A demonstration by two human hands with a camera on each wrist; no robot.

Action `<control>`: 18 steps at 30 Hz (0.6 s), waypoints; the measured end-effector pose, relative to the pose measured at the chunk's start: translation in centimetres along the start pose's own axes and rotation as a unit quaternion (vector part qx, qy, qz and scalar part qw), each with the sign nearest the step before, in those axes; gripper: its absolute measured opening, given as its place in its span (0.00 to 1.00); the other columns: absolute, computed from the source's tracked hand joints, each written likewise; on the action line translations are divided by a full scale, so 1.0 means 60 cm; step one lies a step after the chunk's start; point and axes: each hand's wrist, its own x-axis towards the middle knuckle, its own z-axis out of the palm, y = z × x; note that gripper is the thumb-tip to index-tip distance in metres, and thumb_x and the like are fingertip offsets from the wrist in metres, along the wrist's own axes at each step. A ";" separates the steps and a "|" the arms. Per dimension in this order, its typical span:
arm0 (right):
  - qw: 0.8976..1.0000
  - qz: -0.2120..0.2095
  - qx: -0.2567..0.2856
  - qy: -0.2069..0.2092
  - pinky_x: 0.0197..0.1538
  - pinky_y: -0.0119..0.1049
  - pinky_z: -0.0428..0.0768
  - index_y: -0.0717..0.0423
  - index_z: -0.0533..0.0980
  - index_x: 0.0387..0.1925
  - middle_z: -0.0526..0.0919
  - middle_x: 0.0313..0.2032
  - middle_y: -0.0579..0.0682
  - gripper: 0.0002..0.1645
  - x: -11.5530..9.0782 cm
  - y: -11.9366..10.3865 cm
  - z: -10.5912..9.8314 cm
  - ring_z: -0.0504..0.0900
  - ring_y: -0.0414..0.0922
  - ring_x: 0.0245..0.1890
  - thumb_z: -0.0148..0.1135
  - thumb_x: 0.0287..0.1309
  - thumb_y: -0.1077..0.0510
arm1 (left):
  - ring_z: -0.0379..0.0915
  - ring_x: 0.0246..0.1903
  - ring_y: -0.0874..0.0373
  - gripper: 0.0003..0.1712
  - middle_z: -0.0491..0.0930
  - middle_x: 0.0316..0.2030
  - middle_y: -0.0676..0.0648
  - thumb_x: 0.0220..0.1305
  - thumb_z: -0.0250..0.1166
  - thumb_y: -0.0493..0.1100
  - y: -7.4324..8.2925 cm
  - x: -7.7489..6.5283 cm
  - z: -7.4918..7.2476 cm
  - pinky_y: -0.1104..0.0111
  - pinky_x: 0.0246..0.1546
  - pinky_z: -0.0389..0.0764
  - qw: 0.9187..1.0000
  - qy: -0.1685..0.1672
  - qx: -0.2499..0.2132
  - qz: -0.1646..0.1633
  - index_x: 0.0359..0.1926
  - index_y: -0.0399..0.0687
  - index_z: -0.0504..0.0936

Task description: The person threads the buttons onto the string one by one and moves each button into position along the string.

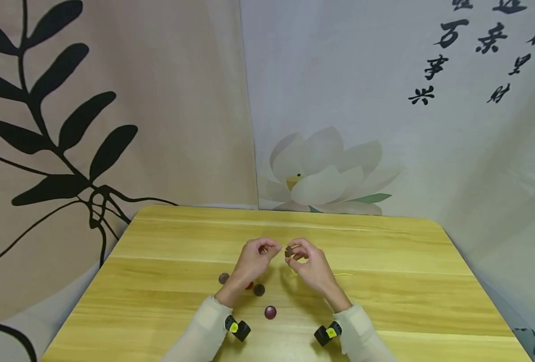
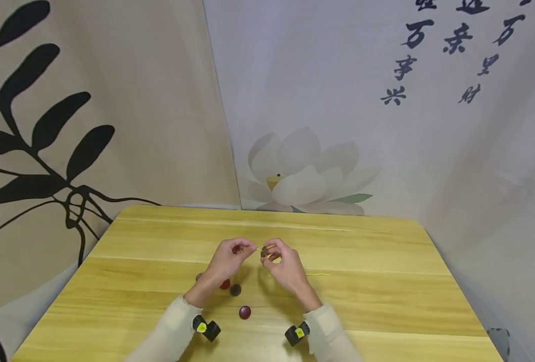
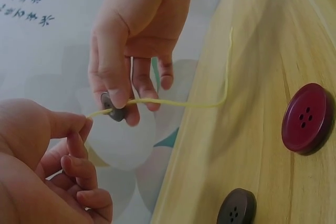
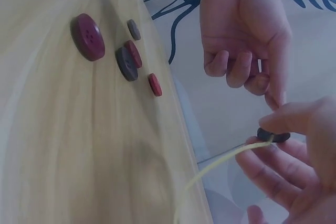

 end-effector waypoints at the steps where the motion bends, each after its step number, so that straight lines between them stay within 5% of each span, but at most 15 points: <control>1: 1.000 -0.001 0.000 0.001 0.46 0.47 0.78 0.52 0.77 0.47 0.88 0.38 0.52 0.16 0.000 0.001 0.000 0.82 0.42 0.36 0.68 0.57 0.66 | 0.67 0.27 0.58 0.09 0.77 0.29 0.51 0.69 0.63 0.45 0.000 0.000 -0.001 0.71 0.26 0.68 1.000 0.001 -0.001 0.000 0.39 0.45 0.86; 6: 1.000 -0.008 -0.006 0.000 0.51 0.58 0.73 0.54 0.78 0.46 0.88 0.36 0.45 0.16 0.000 0.010 0.001 0.83 0.42 0.37 0.68 0.56 0.66 | 0.67 0.27 0.58 0.09 0.77 0.29 0.51 0.69 0.64 0.45 -0.002 0.000 -0.003 0.70 0.28 0.69 1.000 0.004 -0.004 0.002 0.39 0.44 0.86; 18: 0.999 0.012 -0.029 -0.012 0.49 0.47 0.70 0.50 0.79 0.46 0.88 0.36 0.42 0.15 -0.002 0.028 0.002 0.82 0.41 0.39 0.69 0.56 0.63 | 0.67 0.27 0.58 0.08 0.75 0.28 0.51 0.69 0.63 0.45 -0.006 -0.004 -0.010 0.70 0.27 0.69 1.000 0.008 -0.010 -0.004 0.37 0.46 0.85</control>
